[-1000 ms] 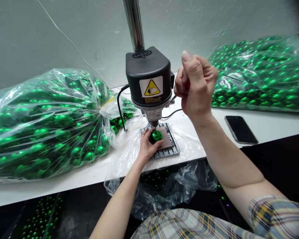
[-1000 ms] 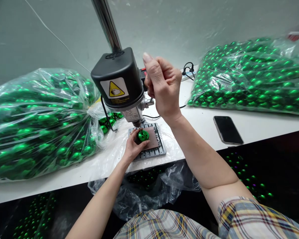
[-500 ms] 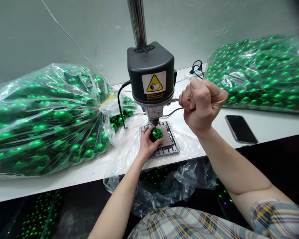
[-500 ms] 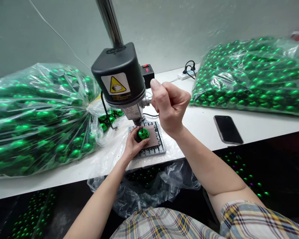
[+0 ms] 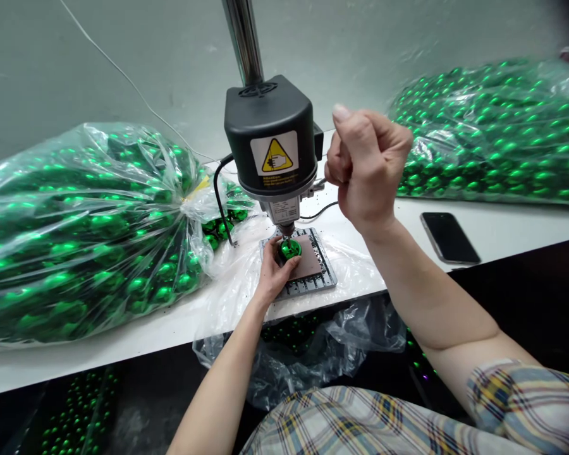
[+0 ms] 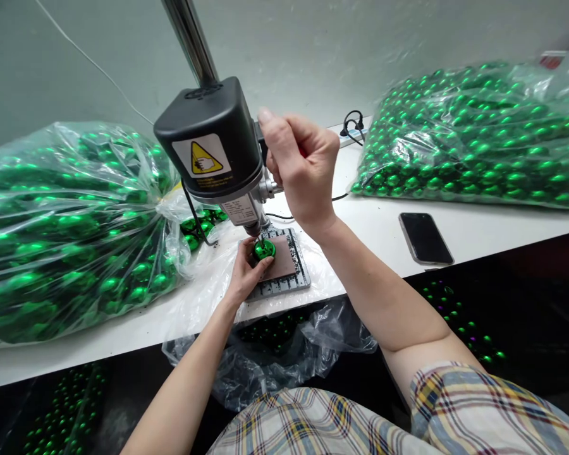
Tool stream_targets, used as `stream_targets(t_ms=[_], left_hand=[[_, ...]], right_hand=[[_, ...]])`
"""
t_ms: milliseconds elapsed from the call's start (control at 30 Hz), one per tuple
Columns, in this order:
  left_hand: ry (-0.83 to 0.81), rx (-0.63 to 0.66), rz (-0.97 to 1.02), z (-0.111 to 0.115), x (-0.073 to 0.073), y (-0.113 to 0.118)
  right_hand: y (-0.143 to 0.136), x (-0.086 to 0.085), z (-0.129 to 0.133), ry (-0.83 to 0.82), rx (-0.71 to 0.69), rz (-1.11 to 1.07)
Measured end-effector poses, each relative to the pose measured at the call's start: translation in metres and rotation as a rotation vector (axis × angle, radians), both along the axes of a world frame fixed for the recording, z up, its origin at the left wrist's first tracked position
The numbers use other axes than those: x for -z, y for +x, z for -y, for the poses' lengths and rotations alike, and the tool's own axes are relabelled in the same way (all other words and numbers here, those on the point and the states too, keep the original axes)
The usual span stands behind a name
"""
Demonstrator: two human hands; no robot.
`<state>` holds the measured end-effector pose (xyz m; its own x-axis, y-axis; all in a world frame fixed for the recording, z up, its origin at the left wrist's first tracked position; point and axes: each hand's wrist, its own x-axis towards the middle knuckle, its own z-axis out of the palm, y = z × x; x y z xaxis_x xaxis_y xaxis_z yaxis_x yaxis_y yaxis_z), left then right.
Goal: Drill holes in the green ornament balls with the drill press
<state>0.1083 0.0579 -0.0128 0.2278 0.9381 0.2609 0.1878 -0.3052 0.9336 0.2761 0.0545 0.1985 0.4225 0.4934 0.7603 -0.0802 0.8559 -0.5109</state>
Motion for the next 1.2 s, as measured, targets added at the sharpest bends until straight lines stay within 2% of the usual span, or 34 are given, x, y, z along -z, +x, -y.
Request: stream_targets(t_ms=[133, 433, 600, 933, 1200], left_hand=[[-0.096, 0.053, 0.069, -0.001, -0.005, -0.003], [0.079, 0.015, -0.091, 0.001, 0.000, -0.002], [0.069, 0.024, -0.100, 0.005, -0.001, -0.001], [0.049, 0.007, -0.081, 0.006, -0.001, -0.001], [0.029, -0.009, -0.071, 0.007, -0.002, -0.001]], right_hand=[[0.000, -0.008, -0.006, -0.028, 0.004, -0.002], [0.003, -0.005, -0.011, 0.016, -0.022, 0.018], [0.003, -0.003, -0.008, 0.007, -0.042, 0.018], [0.001, 0.024, 0.012, 0.039, 0.001, 0.017], [-0.001, 0.030, 0.024, 0.053, 0.018, 0.043]])
